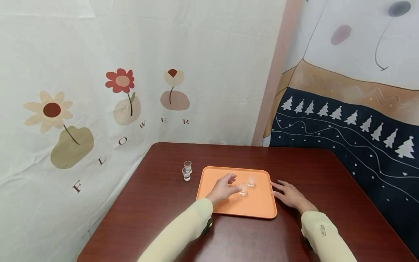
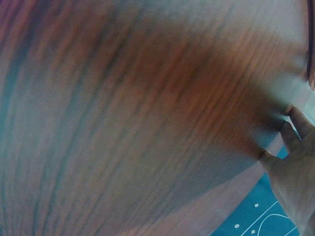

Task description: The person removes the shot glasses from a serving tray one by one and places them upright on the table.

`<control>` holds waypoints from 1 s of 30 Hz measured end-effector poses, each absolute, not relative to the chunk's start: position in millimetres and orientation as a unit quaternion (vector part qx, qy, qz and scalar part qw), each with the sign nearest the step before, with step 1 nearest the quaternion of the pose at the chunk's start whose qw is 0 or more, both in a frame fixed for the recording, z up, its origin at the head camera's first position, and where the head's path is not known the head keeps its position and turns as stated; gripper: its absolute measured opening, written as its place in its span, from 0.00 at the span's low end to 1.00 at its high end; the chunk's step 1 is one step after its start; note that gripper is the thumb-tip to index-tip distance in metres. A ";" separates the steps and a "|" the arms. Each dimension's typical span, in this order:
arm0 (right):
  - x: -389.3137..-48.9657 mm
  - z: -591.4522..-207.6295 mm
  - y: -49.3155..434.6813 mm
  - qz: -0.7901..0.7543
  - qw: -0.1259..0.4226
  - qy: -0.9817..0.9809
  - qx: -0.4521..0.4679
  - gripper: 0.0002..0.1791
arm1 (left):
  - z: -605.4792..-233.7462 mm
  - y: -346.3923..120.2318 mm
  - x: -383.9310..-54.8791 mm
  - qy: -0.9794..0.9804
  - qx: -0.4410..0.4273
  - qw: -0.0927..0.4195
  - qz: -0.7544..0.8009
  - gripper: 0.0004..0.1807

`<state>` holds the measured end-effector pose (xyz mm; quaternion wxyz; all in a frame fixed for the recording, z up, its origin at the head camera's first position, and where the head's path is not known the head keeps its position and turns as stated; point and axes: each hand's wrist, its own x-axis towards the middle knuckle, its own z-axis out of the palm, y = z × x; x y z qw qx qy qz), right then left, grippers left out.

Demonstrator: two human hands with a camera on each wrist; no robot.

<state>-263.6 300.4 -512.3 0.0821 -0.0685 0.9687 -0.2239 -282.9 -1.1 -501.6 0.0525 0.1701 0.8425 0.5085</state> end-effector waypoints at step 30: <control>-262.5 -513.3 300.4 -0.226 0.086 0.968 -0.068 0.34 | -506.6 8.0 -281.2 0.847 0.180 0.036 0.499 0.12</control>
